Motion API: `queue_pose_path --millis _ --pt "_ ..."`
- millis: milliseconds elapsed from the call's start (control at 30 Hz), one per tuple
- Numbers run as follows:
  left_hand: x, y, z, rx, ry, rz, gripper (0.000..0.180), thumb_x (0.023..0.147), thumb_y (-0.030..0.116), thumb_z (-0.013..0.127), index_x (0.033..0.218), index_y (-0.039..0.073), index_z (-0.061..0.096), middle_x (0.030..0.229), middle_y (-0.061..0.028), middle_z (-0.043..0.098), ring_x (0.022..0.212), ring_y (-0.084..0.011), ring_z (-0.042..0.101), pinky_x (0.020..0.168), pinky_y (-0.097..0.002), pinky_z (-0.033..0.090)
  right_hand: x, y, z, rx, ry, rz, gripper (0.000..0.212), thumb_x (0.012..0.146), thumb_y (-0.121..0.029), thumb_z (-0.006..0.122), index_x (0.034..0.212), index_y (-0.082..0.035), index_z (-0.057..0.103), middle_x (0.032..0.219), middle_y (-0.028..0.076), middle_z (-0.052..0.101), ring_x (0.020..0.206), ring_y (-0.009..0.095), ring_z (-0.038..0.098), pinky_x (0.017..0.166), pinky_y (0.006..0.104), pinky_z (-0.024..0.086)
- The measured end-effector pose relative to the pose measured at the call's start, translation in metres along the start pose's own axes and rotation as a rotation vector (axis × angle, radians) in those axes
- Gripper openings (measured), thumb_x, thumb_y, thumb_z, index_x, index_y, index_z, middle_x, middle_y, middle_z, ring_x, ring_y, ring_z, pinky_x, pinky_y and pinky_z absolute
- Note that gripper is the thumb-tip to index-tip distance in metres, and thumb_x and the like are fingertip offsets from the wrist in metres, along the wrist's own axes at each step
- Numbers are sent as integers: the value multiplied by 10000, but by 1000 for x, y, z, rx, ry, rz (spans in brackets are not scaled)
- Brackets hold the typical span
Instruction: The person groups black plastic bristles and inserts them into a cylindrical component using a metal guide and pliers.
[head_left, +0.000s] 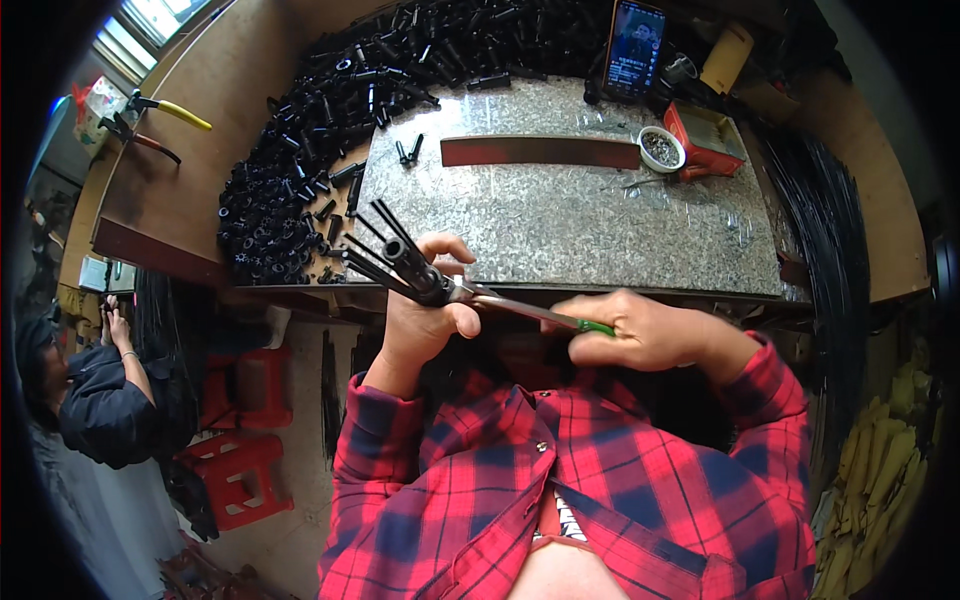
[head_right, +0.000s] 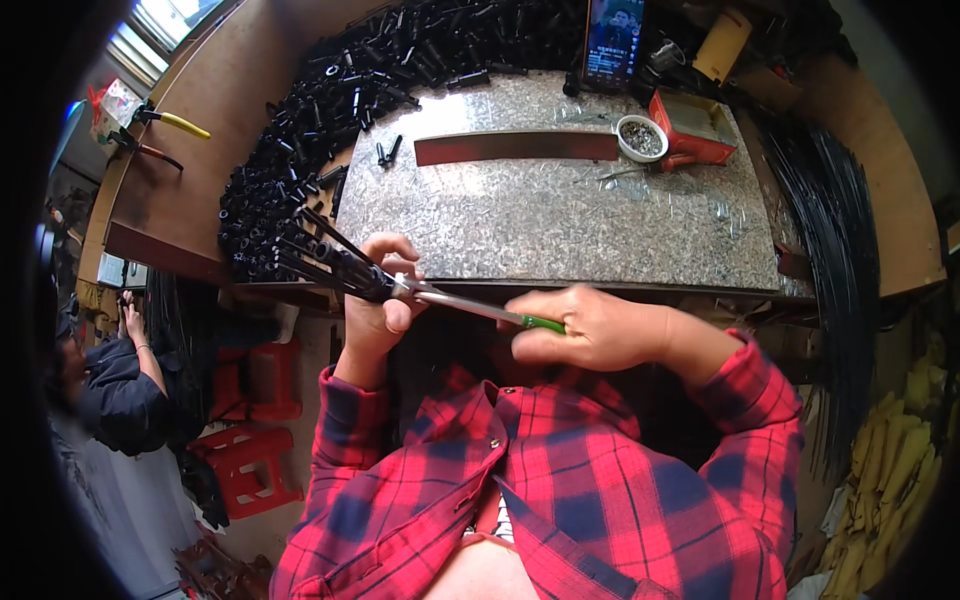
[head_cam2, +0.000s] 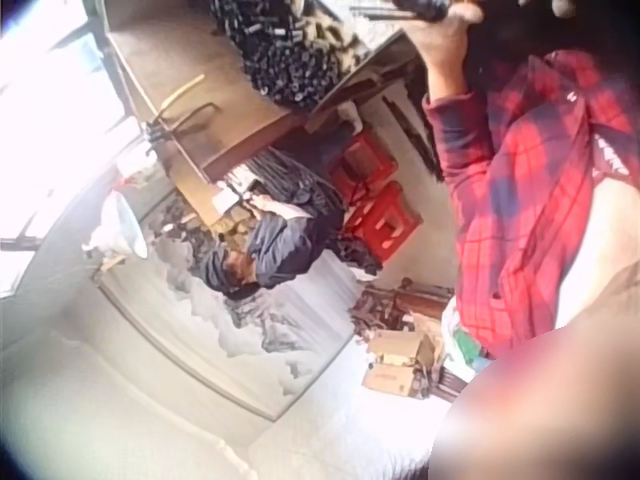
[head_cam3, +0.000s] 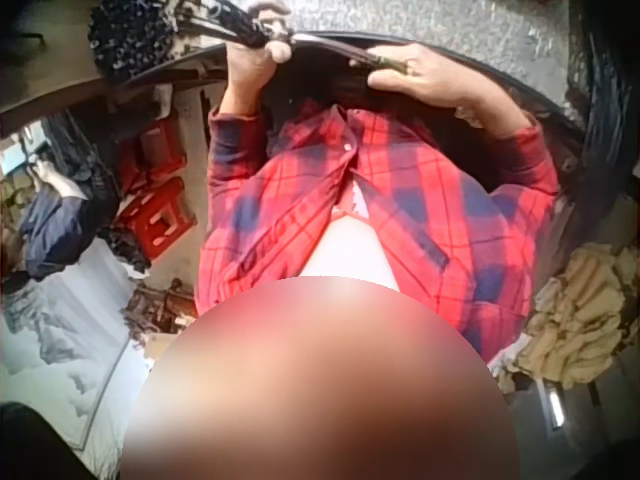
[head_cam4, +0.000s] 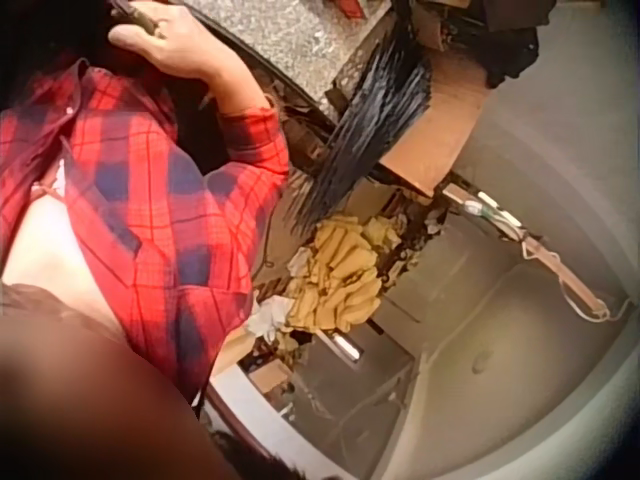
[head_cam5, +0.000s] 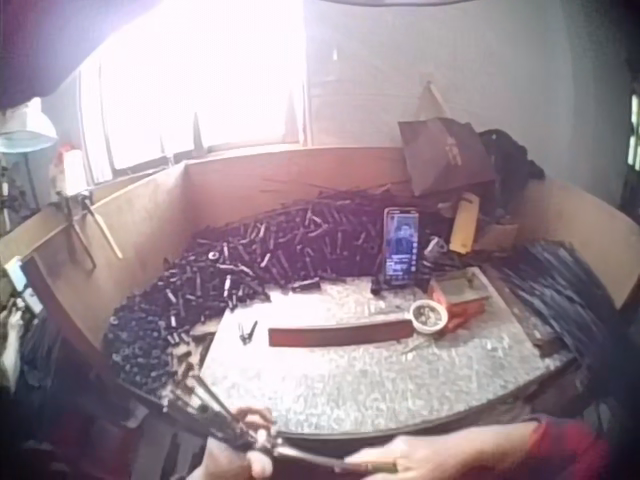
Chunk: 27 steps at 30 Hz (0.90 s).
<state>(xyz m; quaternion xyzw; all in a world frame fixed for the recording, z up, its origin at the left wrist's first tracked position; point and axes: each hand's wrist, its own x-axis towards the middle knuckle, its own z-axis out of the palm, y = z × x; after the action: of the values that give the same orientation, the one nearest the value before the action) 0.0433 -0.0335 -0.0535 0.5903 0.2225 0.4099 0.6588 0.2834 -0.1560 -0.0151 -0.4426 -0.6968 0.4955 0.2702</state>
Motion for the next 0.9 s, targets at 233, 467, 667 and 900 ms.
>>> queue_pose_path --millis 233,467,667,900 --pt "3 3 11 97 -71 15 862 435 544 839 1042 43 488 740 42 523 656 -50 528 546 -172 381 1 -6 -24 -237 -5 -134 325 929 -269 550 1135 -19 534 823 140 628 763 340 617 688 411 475" --pt "-4 4 17 107 54 107 734 505 239 937 1055 57 485 716 45 536 678 -49 528 563 -198 396 9 -30 -10 -413 58 205 321 908 -331 584 906 -16 519 778 224 615 763 430 596 637 482 456" --pt "-2 5 14 -76 -24 22 769 487 297 925 1055 51 468 671 55 515 612 -22 490 519 -165 346 5 -11 2 -544 186 91 295 879 -300 623 895 -27 512 751 198 597 716 396 600 591 458 460" --pt "4 7 0 -67 -193 -77 811 448 359 922 1026 62 437 683 82 405 587 5 393 499 -159 274 -8 -26 -12 -966 334 -42 345 786 -279 677 943 -24 507 767 127 540 708 315 596 596 401 482"
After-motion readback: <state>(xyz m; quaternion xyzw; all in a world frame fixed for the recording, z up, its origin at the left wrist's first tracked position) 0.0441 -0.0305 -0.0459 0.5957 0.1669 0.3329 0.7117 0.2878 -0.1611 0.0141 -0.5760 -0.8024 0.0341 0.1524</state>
